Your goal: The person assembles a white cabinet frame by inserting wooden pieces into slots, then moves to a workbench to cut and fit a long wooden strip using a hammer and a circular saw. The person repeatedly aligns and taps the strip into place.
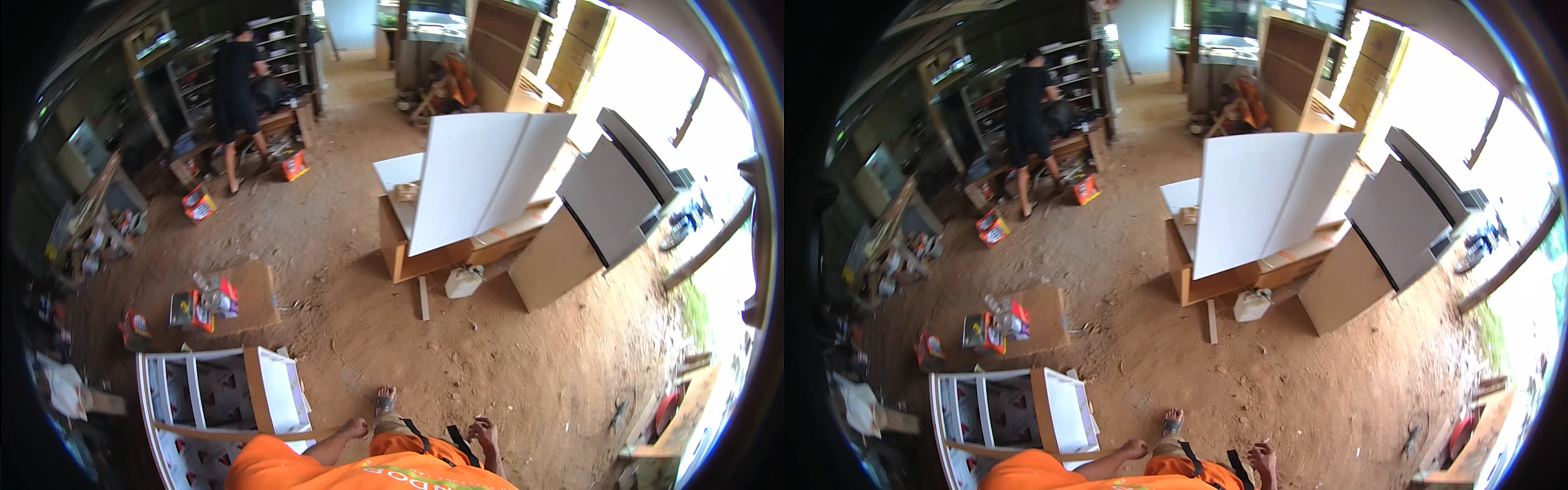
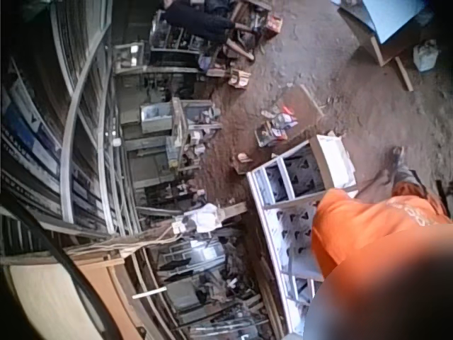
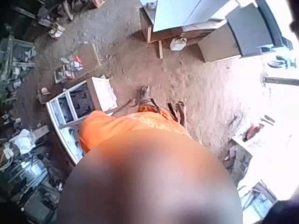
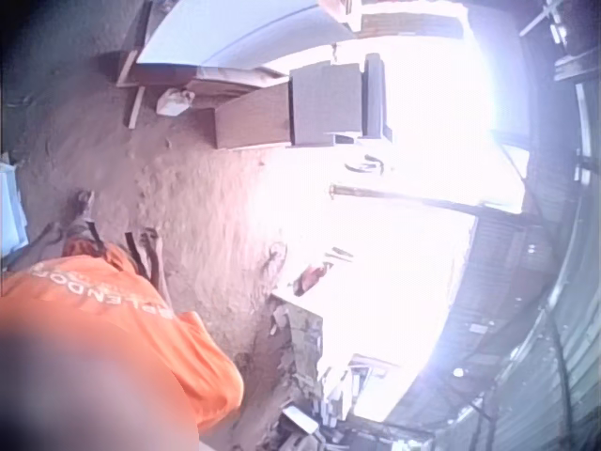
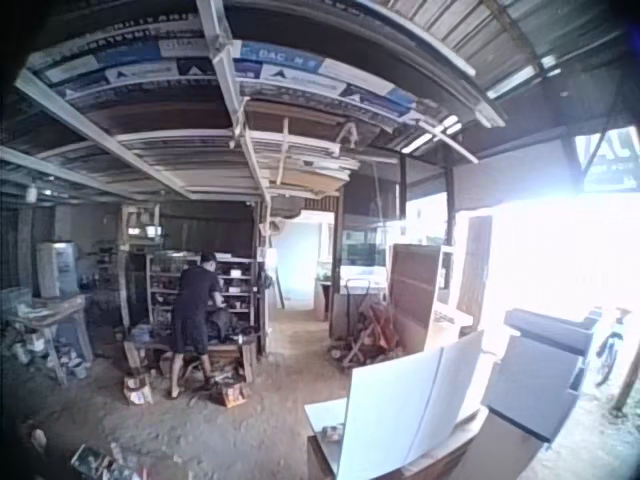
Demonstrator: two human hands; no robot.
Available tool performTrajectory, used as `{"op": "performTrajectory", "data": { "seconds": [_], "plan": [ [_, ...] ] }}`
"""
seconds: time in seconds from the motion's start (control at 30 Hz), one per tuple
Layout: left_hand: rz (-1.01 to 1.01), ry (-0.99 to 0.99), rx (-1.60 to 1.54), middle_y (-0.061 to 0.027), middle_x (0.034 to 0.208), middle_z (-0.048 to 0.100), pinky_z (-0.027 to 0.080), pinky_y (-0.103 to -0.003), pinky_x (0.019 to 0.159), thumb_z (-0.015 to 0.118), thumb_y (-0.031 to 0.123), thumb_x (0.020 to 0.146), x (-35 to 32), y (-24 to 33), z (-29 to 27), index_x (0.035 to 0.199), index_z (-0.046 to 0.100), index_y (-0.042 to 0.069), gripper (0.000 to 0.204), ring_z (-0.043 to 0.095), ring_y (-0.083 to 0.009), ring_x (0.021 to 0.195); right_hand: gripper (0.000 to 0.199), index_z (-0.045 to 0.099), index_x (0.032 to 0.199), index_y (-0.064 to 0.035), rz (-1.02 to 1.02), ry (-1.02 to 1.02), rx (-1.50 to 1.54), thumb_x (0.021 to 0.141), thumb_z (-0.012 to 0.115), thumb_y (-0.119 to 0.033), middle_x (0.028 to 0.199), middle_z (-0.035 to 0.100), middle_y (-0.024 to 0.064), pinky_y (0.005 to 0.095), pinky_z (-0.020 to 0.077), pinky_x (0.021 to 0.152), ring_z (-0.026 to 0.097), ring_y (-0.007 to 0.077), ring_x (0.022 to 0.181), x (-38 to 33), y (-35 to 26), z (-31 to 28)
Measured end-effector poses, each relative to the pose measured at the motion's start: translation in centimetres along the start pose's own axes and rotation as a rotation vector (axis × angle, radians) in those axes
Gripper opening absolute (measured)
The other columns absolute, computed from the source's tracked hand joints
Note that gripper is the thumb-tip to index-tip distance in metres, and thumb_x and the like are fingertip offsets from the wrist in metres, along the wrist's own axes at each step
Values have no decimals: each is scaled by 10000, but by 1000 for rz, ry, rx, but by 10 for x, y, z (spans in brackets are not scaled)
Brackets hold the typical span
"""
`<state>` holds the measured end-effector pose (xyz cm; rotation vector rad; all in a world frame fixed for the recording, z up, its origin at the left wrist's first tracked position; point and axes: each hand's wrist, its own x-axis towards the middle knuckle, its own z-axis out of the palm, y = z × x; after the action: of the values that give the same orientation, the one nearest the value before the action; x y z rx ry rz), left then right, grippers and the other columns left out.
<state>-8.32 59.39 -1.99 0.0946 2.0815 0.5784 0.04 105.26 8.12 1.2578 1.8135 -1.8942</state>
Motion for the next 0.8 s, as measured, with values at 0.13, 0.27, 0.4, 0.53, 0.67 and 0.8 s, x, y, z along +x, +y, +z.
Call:
{"op": "performTrajectory", "data": {
  "seconds": [0.13, 0.27, 0.4, 0.53, 0.67, 0.8],
  "plan": [
    [-15, 162, 85, -233, 1092, 707, 538, -506, 898, 489, 321, 949, 67, 45, -98, 1015, 714, 62, 350, 680, -402, 1062, 272, 629, 1178, 25, 42, 89, 65, 925, 652, -73, 933, 728, 137, 314, 548, 583, 709, 203, 734, -22, 22, -29],
    [27, 151, 152, -203, 1236, 675, 508, -491, 963, 443, 331, 1020, 123, 130, -183, 1178, 666, 79, 372, 632, -388, 1176, 268, 571, 1188, 9, 147, 428, 254, 944, 604, -97, 855, 706, 165, 355, 555, 559, 696, 251, 672, -43, 88, -67],
    [136, 173, 183, -210, 1231, 667, 509, -517, 937, 438, 313, 1023, 164, 238, -215, 1196, 625, 78, 345, 630, -410, 1153, 318, 564, 1220, -7, 365, 526, 157, 931, 633, -122, 916, 689, 179, 397, 547, 612, 684, 268, 730, -53, 127, -72],
    [206, 222, 236, -221, 1175, 681, 513, -525, 918, 419, 326, 1032, 192, 336, -194, 1174, 622, 81, 348, 643, -418, 1116, 371, 557, 1252, -24, 368, 373, 65, 918, 663, -146, 976, 673, 192, 440, 540, 665, 672, 284, 789, -13, 99, -81],
    [425, 234, 136, -224, 1035, 718, 541, -526, 856, 463, 345, 994, 214, 416, -143, 1054, 668, 73, 346, 694, -398, 1010, 424, 550, 1283, -40, 278, 268, 28, 905, 693, -170, 1037, 657, 205, 482, 533, 718, 660, 300, 847, 54, 43, -136],
    [474, 48, 303, -265, 1074, 702, 536, -537, 864, 488, 323, 979, 213, 475, -70, 1067, 663, 36, 347, 681, -423, 1034, 479, 543, 1315, -57, 231, 243, 73, 892, 723, -195, 1098, 641, 218, 524, 526, 771, 647, 317, 905, 108, 2, -221]
  ]
}}
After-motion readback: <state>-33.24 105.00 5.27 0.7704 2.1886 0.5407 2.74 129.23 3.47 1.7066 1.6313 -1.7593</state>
